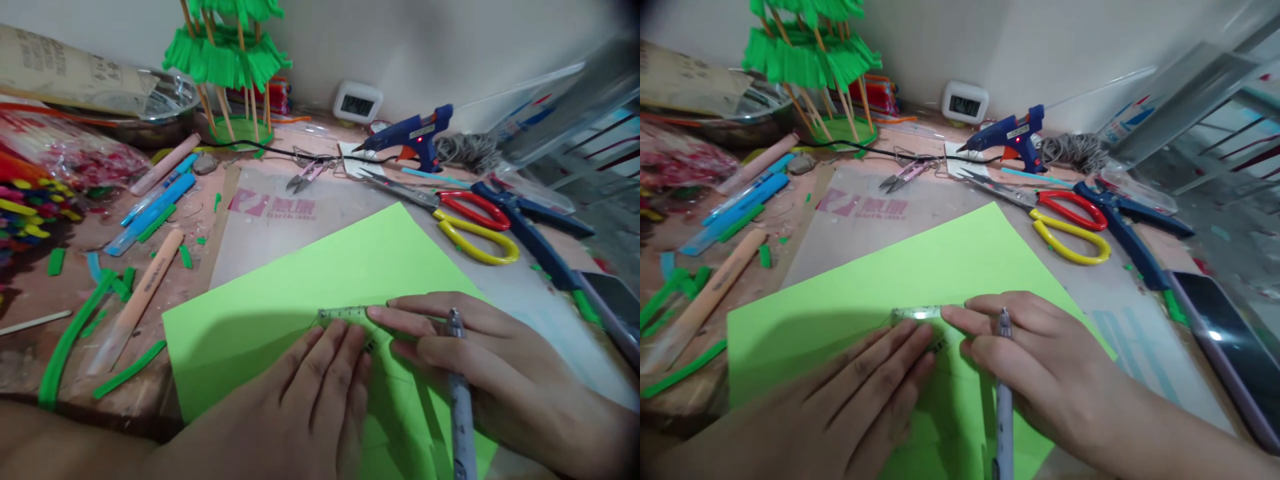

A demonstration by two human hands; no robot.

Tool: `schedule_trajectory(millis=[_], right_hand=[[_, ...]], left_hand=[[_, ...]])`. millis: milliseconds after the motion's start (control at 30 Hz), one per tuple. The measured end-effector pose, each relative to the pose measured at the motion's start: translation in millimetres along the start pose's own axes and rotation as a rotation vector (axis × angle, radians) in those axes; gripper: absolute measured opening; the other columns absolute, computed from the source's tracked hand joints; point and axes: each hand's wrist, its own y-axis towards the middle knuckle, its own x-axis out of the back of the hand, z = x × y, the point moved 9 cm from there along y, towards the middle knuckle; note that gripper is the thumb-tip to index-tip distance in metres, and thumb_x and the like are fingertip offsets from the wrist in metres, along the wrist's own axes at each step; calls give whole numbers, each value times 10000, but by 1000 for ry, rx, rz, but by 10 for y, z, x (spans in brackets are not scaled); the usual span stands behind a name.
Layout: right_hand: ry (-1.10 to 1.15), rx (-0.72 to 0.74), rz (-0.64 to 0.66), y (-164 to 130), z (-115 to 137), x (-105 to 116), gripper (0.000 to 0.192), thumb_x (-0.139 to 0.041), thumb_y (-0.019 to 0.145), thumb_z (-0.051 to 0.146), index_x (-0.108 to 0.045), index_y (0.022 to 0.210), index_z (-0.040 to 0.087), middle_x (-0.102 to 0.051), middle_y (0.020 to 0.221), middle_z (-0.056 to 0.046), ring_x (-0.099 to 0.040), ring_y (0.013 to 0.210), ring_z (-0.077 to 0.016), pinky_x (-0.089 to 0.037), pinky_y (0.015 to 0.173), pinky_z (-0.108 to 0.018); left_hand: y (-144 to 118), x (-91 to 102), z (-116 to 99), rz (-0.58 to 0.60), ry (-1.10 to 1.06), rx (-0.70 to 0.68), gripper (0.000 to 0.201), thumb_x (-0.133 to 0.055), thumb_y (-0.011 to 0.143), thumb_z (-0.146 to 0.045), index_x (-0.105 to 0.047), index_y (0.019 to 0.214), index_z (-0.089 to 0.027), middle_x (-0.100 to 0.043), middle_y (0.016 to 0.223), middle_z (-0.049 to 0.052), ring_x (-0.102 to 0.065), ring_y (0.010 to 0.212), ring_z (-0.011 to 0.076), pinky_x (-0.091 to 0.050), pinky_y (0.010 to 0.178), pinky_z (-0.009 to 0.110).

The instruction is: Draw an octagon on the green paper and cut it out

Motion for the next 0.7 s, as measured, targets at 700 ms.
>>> schedule_trajectory(millis=[700], right_hand=[[-182,214,1,33,202,63,326,-633,948,135,-687,1245,257,-767,1267,-72,-747,1110,-286,-634,929,-391]], left_hand=[[-43,-35,20,-39,-60,89,400,-372,1026,-116,-632,1330,-96,-698,1372,104,-612,1294,247,-329,1184,413]])
